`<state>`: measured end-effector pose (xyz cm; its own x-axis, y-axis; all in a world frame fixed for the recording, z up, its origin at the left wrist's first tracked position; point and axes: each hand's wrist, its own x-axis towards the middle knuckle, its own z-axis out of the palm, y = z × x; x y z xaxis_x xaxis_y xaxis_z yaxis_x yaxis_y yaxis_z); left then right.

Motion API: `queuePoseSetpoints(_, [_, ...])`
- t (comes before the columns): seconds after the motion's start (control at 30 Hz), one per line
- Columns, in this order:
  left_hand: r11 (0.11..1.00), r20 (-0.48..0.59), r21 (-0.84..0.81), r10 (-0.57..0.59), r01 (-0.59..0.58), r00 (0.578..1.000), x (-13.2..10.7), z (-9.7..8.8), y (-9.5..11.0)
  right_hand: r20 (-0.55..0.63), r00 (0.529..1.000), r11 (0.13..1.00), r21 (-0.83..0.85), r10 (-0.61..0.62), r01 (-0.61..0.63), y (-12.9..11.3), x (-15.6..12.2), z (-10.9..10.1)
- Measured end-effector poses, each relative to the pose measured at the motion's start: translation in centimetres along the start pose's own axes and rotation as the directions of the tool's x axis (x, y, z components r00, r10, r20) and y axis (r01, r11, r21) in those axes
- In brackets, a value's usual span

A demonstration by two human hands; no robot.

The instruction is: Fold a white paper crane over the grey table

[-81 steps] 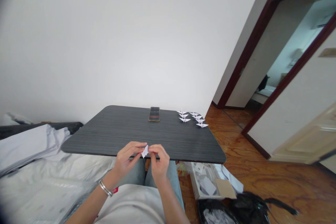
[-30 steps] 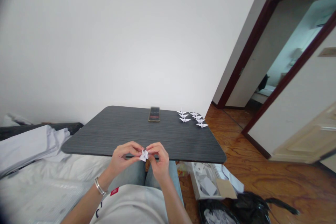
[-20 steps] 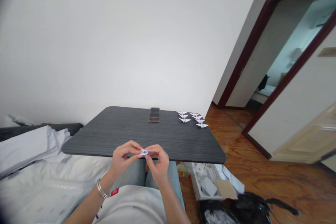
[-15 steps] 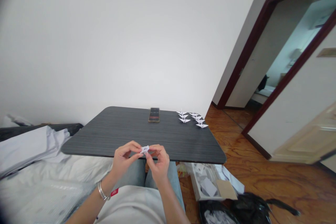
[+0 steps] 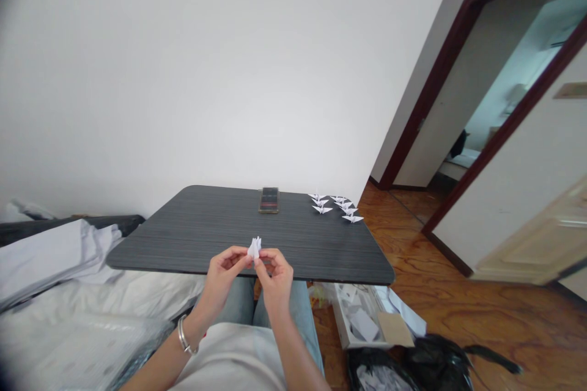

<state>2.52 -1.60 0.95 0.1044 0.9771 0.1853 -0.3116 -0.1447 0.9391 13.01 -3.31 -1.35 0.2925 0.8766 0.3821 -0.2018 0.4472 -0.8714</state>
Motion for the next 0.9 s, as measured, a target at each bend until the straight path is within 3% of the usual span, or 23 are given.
queuePoseSetpoints(0.7, [0.998, -0.071, 0.040, 0.056, -0.053, 0.996, 0.48, -0.23, -0.74, -0.048, 0.996, 0.990, -0.125, -0.072, 0.065, 0.19, 0.14, 0.38])
queuePoseSetpoints(0.9, [0.998, -0.063, 0.049, 0.048, -0.045, 0.997, 0.50, -0.26, -0.68, -0.035, 0.999, 0.996, -0.087, 0.015, -0.018, 0.19, 0.29, 0.13])
